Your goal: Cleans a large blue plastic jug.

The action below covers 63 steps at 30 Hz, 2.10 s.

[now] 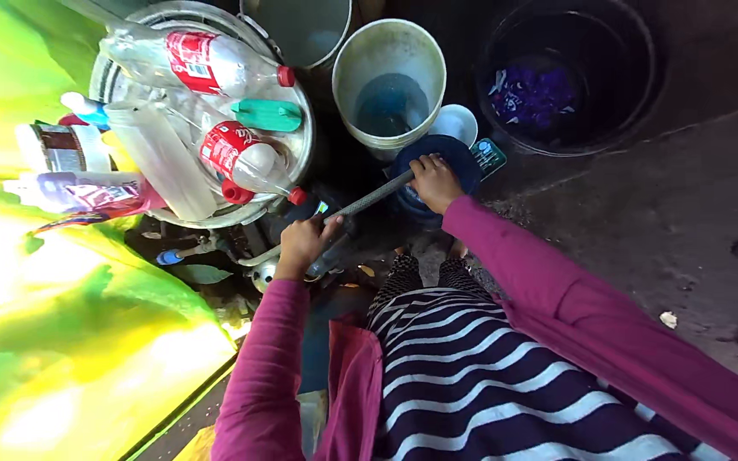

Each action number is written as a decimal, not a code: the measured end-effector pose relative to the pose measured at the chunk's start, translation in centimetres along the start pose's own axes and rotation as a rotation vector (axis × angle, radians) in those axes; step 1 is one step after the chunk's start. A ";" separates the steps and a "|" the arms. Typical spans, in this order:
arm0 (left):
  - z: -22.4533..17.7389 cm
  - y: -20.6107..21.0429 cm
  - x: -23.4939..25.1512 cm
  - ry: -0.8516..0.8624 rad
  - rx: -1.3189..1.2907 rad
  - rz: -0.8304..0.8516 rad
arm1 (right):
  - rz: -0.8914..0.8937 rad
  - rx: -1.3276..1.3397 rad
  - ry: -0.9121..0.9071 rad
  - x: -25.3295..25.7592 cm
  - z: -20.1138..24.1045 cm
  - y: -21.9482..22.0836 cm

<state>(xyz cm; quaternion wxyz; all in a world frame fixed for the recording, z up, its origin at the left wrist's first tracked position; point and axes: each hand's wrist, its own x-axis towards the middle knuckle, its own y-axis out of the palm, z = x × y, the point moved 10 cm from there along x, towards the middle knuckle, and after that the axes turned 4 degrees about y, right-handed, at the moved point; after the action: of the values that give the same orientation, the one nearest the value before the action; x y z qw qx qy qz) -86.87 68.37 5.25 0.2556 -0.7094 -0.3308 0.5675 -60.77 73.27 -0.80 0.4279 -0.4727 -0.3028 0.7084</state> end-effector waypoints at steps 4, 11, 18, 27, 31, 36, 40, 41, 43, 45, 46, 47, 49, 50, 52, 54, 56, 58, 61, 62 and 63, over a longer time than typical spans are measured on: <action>-3.9 -0.5 1.3 0.024 -0.011 -0.013 | 0.016 0.000 -0.027 0.2 0.2 -0.4; -12.1 0.4 4.8 0.153 0.038 -0.055 | 0.065 -0.006 -0.016 0.6 0.1 -0.5; -13.1 1.2 6.4 0.064 0.120 0.125 | 0.123 0.104 0.083 0.4 -0.9 -1.8; -13.0 -0.3 6.3 -0.014 0.108 0.177 | -0.042 0.454 0.090 -9.7 -6.1 -0.2; -13.0 -0.3 6.3 -0.021 0.126 0.188 | 0.182 0.421 0.336 -16.8 -14.5 7.8; -13.0 -0.6 6.2 -0.020 0.151 0.183 | 0.671 0.238 0.573 -26.0 -24.0 17.6; -12.8 -0.5 6.1 -0.022 0.158 0.187 | 0.783 0.219 0.598 -29.4 -32.0 27.0; -12.8 -0.5 6.1 -0.018 0.153 0.185 | 0.781 0.225 0.586 -29.6 -32.7 27.5; -12.9 -0.4 6.0 -0.016 0.144 0.187 | 0.768 0.284 0.626 -29.3 -31.1 24.0; -12.9 -0.4 6.0 -0.015 0.143 0.186 | 0.667 0.397 0.687 -28.2 -28.4 19.9; -12.9 -0.4 5.9 -0.014 0.142 0.185 | 0.615 0.451 0.697 -27.5 -27.5 18.9; -12.9 -0.4 5.9 -0.014 0.140 0.183 | 0.570 0.494 0.702 -26.8 -26.8 18.1; -12.8 -0.4 6.0 -0.011 0.142 0.180 | 0.523 0.560 0.709 -25.5 -25.6 17.4; -12.8 -0.3 6.0 -0.011 0.142 0.183 | 0.523 0.567 0.706 -25.0 -25.1 17.2; -12.7 -0.3 6.1 -0.009 0.141 0.186 | 0.548 0.530 0.697 -24.3 -24.3 16.7; -12.7 -0.3 6.1 -0.010 0.142 0.191 | 0.560 0.488 0.707 -24.1 -23.6 16.1; -12.9 -0.5 5.8 -0.014 0.117 0.202 | 0.552 0.412 0.688 -23.9 -23.4 15.5; -12.9 -0.5 5.8 -0.014 0.106 0.202 | 0.562 0.343 0.666 -23.7 -23.6 15.2; -12.7 -0.3 6.0 -0.004 0.110 0.196 | 0.557 0.301 0.684 -24.1 -24.2 14.9; -12.7 -0.3 6.0 -0.001 0.111 0.197 | 0.530 0.310 0.703 -24.3 -24.8 14.9; -12.7 -0.3 6.0 0.001 0.110 0.196 | 0.498 0.332 0.727 -24.5 -25.4 14.9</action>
<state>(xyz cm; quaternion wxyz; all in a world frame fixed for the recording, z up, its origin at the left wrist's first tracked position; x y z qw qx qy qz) -73.71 73.32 4.48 0.2376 -0.7236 -0.2278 0.6066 -37.36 45.33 -12.61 0.3932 -0.6735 0.1068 0.6167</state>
